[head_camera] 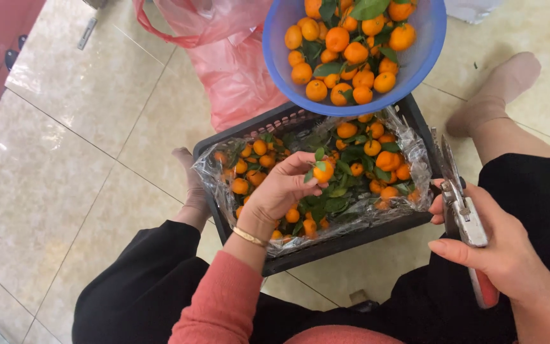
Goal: Trimming the stems of small oranges using shears and sorting them from a crate into a bowl.
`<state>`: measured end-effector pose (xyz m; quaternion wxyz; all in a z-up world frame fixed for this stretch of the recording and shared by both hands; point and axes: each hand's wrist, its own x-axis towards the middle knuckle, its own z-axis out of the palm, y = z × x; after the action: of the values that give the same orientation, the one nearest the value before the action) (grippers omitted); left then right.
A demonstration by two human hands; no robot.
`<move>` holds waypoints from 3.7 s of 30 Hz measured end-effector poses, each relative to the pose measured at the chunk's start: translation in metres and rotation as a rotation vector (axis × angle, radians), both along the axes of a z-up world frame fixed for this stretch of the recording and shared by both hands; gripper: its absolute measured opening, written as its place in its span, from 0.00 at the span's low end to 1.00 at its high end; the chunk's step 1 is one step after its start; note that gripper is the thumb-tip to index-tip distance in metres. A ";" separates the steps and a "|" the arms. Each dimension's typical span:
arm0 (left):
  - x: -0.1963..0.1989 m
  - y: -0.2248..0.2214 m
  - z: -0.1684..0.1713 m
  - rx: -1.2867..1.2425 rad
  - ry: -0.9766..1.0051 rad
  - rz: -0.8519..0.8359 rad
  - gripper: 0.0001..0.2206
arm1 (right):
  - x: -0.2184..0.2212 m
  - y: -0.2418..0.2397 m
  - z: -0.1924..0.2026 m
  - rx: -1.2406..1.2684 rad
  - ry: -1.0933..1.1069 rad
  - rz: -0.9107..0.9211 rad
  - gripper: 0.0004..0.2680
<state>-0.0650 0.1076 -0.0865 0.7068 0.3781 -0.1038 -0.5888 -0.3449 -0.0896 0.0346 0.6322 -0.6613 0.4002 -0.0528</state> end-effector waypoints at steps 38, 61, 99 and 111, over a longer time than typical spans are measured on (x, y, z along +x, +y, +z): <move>-0.054 -0.074 -0.194 0.725 -1.067 -0.322 0.20 | -0.003 -0.011 -0.006 0.038 0.039 -0.038 0.35; 0.013 -0.072 -0.166 0.944 -1.372 -0.577 0.18 | 0.009 -0.008 -0.009 -0.056 0.213 -0.001 0.38; 0.041 0.064 -0.048 0.393 -0.151 -0.141 0.14 | 0.002 -0.002 -0.012 -0.034 0.046 0.101 0.36; -0.040 0.027 0.060 -0.293 0.186 0.092 0.17 | 0.025 0.031 0.002 0.074 -0.140 0.107 0.29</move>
<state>-0.1055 0.1350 -0.0268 0.7872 0.2192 -0.1052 -0.5667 -0.3198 -0.0582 0.0370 0.6844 -0.6528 0.3210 -0.0502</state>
